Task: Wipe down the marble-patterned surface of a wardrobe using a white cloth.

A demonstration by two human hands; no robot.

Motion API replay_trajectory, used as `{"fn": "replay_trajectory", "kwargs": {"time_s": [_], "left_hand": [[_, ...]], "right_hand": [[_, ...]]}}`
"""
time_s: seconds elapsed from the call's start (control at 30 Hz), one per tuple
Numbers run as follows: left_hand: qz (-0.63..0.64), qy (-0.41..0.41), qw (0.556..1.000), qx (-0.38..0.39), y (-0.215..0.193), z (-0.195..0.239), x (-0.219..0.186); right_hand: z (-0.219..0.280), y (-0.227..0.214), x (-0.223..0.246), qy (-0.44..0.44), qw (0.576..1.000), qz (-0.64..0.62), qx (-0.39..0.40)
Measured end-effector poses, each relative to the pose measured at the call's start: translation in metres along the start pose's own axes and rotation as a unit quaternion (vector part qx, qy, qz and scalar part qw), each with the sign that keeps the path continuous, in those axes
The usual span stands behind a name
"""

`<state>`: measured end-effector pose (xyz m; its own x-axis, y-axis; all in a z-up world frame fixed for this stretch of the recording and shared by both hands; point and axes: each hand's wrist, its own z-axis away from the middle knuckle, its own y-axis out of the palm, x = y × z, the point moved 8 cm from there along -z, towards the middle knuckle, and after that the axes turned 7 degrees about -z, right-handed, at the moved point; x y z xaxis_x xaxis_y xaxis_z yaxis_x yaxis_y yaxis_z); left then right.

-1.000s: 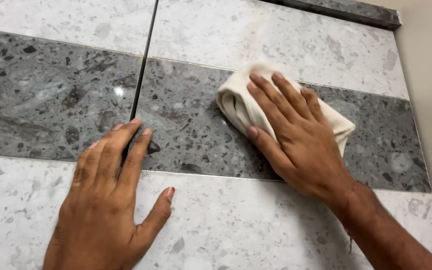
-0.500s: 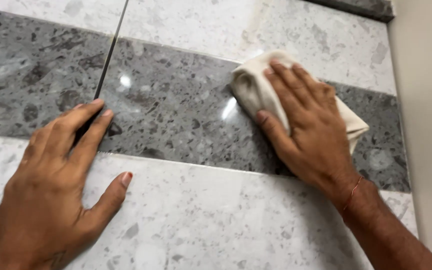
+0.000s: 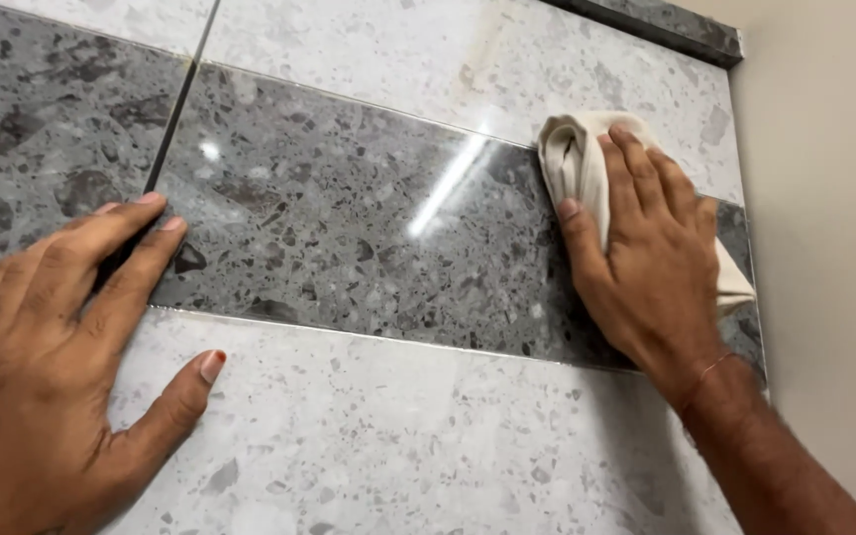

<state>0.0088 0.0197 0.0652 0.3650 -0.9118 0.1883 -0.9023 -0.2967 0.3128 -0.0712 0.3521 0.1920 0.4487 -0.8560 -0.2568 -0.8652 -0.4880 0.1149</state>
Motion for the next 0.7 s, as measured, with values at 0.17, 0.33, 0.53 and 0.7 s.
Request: {"fn": "replay_trajectory", "kwargs": {"time_s": [0.17, 0.33, 0.53, 0.7], "left_hand": [[0.028, -0.008, 1.000, -0.008, -0.005, -0.002, -0.001], [0.071, -0.013, 0.997, -0.027, -0.013, -0.003, -0.004], [0.059, -0.014, 0.998, -0.025, -0.006, -0.004, -0.002], [0.131, -0.017, 0.990, -0.052, -0.012, -0.004, -0.004]], "right_hand": [[0.012, 0.005, 0.027, -0.075, 0.997, -0.002, -0.015], [0.010, 0.006, 0.018, -0.085, 0.995, -0.049, -0.004], [0.018, 0.006, -0.024, 0.112, 0.993, 0.015, -0.042], [0.010, -0.001, -0.037, 0.097, 0.993, -0.050, -0.040]]}}
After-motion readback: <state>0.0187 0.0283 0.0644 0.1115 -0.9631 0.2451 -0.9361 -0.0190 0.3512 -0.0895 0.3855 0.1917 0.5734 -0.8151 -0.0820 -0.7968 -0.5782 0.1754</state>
